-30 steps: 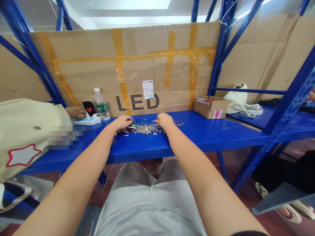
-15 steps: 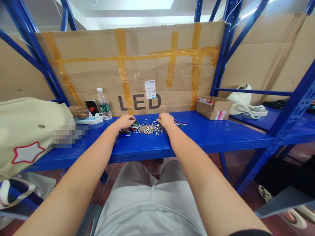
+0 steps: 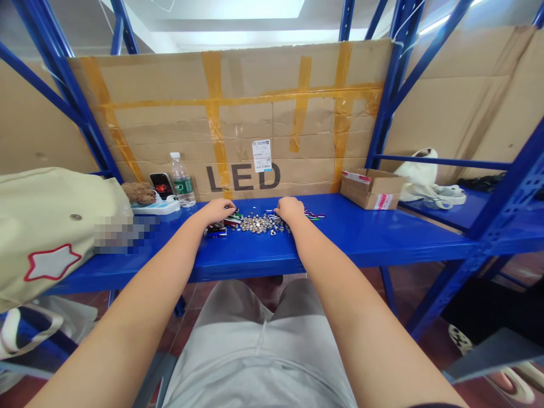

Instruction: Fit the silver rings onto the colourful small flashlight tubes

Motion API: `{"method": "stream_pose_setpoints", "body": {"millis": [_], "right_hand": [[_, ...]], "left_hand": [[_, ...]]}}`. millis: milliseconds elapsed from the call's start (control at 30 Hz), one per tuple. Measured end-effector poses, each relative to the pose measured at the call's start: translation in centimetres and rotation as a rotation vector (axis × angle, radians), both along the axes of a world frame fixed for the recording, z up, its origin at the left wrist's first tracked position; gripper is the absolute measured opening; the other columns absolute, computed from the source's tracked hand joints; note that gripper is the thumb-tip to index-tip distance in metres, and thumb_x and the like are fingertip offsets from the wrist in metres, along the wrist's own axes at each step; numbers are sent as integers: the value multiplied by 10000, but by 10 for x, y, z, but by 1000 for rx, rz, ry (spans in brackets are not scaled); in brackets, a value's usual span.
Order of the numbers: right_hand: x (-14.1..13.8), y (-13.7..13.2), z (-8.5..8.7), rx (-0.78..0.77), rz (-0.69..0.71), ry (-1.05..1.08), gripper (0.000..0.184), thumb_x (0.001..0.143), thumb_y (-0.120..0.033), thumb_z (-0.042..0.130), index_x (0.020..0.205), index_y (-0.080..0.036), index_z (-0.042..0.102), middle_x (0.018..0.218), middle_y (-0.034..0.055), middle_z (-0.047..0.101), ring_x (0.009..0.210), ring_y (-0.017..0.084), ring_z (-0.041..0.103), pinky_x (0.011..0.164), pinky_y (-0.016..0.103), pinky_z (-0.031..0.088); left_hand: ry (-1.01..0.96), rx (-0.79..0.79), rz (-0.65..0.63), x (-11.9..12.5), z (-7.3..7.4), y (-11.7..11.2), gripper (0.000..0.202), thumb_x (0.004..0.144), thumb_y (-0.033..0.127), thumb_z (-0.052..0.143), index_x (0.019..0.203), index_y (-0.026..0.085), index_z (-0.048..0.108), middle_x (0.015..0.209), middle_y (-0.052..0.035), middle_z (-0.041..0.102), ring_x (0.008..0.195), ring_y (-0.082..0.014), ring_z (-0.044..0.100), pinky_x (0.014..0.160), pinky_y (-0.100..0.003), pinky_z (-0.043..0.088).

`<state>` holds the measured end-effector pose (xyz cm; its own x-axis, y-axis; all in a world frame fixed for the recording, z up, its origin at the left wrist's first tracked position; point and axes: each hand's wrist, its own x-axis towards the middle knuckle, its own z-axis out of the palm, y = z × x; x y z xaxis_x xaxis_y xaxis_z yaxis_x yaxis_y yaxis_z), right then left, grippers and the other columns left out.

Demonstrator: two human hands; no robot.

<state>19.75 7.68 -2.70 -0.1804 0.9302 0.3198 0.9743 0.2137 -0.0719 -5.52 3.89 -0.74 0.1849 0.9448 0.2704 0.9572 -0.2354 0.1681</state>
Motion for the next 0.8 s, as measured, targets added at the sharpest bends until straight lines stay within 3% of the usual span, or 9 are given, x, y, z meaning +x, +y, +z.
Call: {"method": "stream_pose_setpoints", "body": {"millis": [133,300,400,467,533,600,700,800], "right_hand": [[-1,0,1,-24,15,12,284,867,-404,559,960,-208,742,1059,109,712,1011,255,635,847,336,473],[7,-22,14,87,70,193,533,954,-538,300,1132,-207,678,1195,138,646,1130,296,567,925,424,453],[19,-48,12,195,88,243,600,908,-667,286,1264,-300,600,1346,103,555,1243,334,479,1007,544,386],[29,-63,3,230,72,201,682,865,-727,314,1385,-323,489,1475,100,428,1367,372,334,1069,643,262],[38,-72,-9,181,70,141,760,835,-772,306,1464,-351,371,1563,90,291,1442,394,172,1076,709,161],[44,-75,-18,93,62,95,815,814,-798,302,1504,-365,277,1600,87,198,1464,395,86,1078,724,116],[46,-74,-21,-37,51,61,842,805,-809,290,1523,-376,205,1618,76,129,1471,391,42,1091,711,109],[44,-74,-18,-140,56,57,829,824,-797,253,1527,-360,208,1616,78,130,1469,394,57,1096,699,137]], "left_hand": [[-3,-2,-3,2,1,0,266,849,321,490,985,214,692,1146,-51,696,1053,-236,628,968,-342,451],[18,15,-9,5,8,-16,435,897,494,414,1093,197,664,1193,-92,667,1127,-262,592,1003,-379,427],[63,49,-25,-5,6,-44,671,853,680,380,1297,207,550,1372,-116,547,1260,-311,495,1056,-456,376],[119,54,-59,-17,-1,-66,810,808,758,382,1425,235,416,1525,-104,369,1392,-329,335,1114,-493,297],[171,21,-55,-30,-9,-83,896,786,797,368,1498,259,292,1598,-87,202,1461,-339,173,1152,-521,207],[192,-37,-39,-40,-17,-93,945,788,802,349,1536,249,181,1614,-91,114,1475,-334,117,1159,-529,178],[195,-108,-11,-45,-24,-92,959,805,782,332,1550,224,102,1614,-102,74,1479,-321,96,1164,-518,173],[186,-127,-25,-43,-27,-84,925,827,755,317,1547,204,132,1607,-113,114,1475,-321,120,1156,-524,197]]}}
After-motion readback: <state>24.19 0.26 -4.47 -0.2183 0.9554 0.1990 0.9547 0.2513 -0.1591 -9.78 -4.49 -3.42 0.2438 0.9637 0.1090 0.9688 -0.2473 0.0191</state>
